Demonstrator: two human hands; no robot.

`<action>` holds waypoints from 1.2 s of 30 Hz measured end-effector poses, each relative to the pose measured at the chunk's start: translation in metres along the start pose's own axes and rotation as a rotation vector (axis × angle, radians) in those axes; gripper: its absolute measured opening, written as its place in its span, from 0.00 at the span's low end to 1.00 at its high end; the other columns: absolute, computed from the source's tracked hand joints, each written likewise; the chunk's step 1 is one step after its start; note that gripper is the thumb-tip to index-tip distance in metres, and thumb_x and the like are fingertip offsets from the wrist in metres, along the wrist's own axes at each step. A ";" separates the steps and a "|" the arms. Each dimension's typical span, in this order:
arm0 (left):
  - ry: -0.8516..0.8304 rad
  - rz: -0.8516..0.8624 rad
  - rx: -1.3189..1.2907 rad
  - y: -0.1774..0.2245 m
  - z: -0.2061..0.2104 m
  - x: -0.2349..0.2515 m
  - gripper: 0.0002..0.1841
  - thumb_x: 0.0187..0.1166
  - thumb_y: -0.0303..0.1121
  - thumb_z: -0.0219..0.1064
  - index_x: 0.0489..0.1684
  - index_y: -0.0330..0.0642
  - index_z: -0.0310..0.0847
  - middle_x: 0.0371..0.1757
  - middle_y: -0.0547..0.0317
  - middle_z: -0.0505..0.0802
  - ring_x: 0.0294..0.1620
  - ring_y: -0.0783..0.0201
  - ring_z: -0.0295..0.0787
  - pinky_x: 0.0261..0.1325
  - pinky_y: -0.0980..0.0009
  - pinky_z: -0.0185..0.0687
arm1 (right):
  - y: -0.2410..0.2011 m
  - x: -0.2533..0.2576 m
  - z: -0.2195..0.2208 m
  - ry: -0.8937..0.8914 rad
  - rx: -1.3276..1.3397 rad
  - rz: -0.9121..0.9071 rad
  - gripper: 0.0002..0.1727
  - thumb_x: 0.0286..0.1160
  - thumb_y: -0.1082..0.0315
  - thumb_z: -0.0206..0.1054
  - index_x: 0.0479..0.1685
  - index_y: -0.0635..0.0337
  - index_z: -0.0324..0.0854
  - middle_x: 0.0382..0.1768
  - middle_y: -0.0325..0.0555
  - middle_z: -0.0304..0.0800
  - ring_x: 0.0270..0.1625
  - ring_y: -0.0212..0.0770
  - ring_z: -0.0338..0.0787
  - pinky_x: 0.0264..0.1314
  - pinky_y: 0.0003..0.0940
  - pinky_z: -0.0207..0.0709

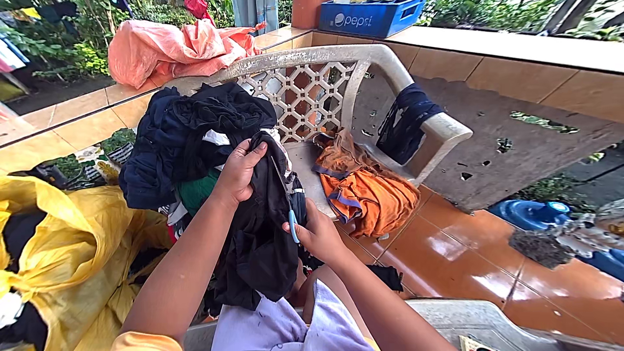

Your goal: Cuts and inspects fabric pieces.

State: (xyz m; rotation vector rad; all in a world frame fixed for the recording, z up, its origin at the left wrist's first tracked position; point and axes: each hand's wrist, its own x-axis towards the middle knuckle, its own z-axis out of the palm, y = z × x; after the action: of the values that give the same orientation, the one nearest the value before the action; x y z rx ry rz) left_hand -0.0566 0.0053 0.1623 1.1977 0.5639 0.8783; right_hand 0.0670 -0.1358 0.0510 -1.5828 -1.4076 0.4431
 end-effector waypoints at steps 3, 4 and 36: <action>0.003 0.002 0.007 0.001 -0.002 -0.001 0.06 0.91 0.33 0.55 0.53 0.48 0.78 0.40 0.63 0.92 0.37 0.73 0.92 0.42 0.74 0.90 | 0.006 -0.004 0.003 0.059 0.023 -0.058 0.41 0.71 0.32 0.62 0.54 0.68 0.80 0.30 0.44 0.89 0.34 0.37 0.89 0.36 0.41 0.81; -0.001 0.004 0.004 0.001 -0.002 -0.001 0.06 0.91 0.33 0.55 0.52 0.48 0.78 0.40 0.63 0.92 0.37 0.73 0.92 0.42 0.74 0.90 | 0.008 -0.005 0.003 0.073 0.022 -0.072 0.41 0.71 0.31 0.61 0.54 0.67 0.80 0.29 0.43 0.89 0.33 0.37 0.89 0.34 0.40 0.81; 0.120 0.081 0.000 -0.012 -0.029 -0.012 0.07 0.91 0.33 0.55 0.58 0.50 0.77 0.45 0.66 0.91 0.43 0.73 0.91 0.49 0.72 0.90 | 0.026 -0.023 -0.020 -0.022 0.528 0.161 0.51 0.64 0.29 0.69 0.71 0.67 0.62 0.42 0.29 0.82 0.38 0.17 0.82 0.41 0.17 0.78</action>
State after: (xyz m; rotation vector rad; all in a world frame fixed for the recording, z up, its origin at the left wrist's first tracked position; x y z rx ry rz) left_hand -0.0828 0.0097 0.1417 1.1796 0.6157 1.0242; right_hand 0.0913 -0.1621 0.0323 -1.2587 -1.0648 0.8535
